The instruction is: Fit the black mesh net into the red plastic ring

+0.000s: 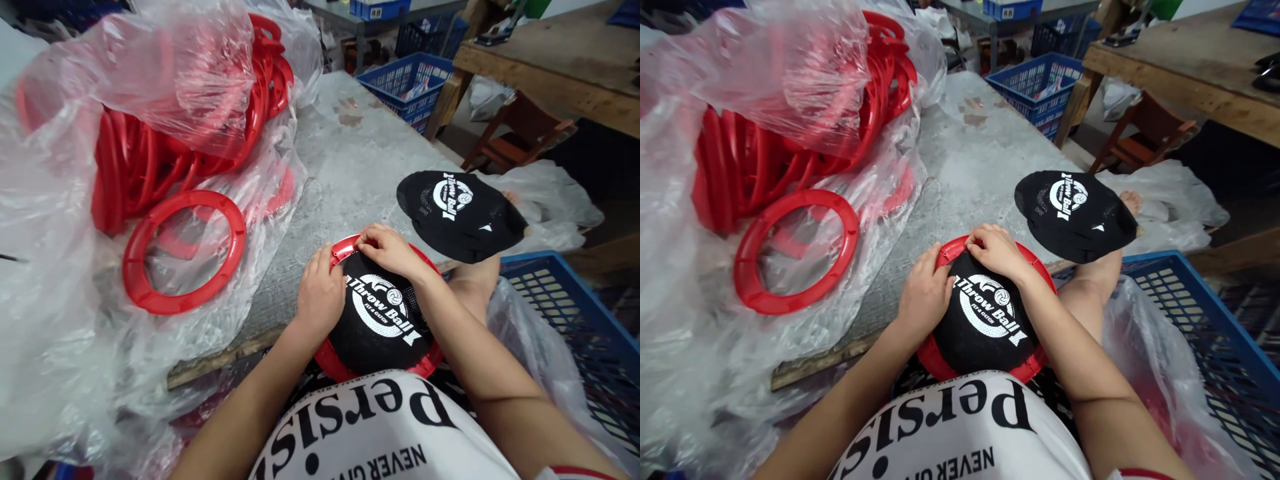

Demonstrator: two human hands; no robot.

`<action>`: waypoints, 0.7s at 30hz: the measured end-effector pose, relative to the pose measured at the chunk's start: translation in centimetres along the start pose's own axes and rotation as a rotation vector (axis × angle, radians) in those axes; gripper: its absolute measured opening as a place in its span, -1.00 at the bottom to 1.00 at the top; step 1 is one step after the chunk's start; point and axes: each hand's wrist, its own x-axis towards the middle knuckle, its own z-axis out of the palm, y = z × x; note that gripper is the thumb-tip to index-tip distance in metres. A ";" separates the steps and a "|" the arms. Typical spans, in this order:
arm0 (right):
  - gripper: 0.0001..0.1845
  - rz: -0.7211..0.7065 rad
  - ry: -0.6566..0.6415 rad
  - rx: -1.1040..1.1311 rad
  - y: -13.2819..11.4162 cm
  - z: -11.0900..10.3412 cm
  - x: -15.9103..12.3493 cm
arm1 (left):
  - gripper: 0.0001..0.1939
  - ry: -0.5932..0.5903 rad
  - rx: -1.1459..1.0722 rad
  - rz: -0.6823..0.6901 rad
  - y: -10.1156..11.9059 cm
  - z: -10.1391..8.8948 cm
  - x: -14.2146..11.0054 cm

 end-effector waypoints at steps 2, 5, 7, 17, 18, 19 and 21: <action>-0.90 -0.003 0.000 0.007 0.0 0.0 -0.1 | -0.85 -0.010 -0.062 -0.049 0.1 0.0 0.7; -0.88 -0.017 -0.009 0.025 0.1 -0.3 0.0 | -0.96 -0.010 -0.216 -0.151 -0.1 0.0 2.2; -0.87 -0.030 -0.029 0.032 0.1 -0.5 0.2 | -0.94 0.004 -0.296 -0.202 -0.3 0.0 3.0; -0.82 -0.085 -0.190 -0.015 -1.0 -0.6 1.8 | -0.89 0.058 -0.417 -0.281 -0.5 0.3 3.8; -0.82 -0.075 -0.186 -0.019 -1.0 -0.4 1.9 | -0.89 0.060 -0.420 -0.286 -0.5 0.2 3.9; -0.82 -0.068 -0.184 -0.022 -0.9 -0.3 1.9 | -0.89 0.062 -0.421 -0.290 -0.5 0.2 3.9; -0.82 -0.059 -0.183 -0.018 -0.9 -0.2 1.8 | -0.88 0.065 -0.421 -0.292 -0.6 0.1 3.9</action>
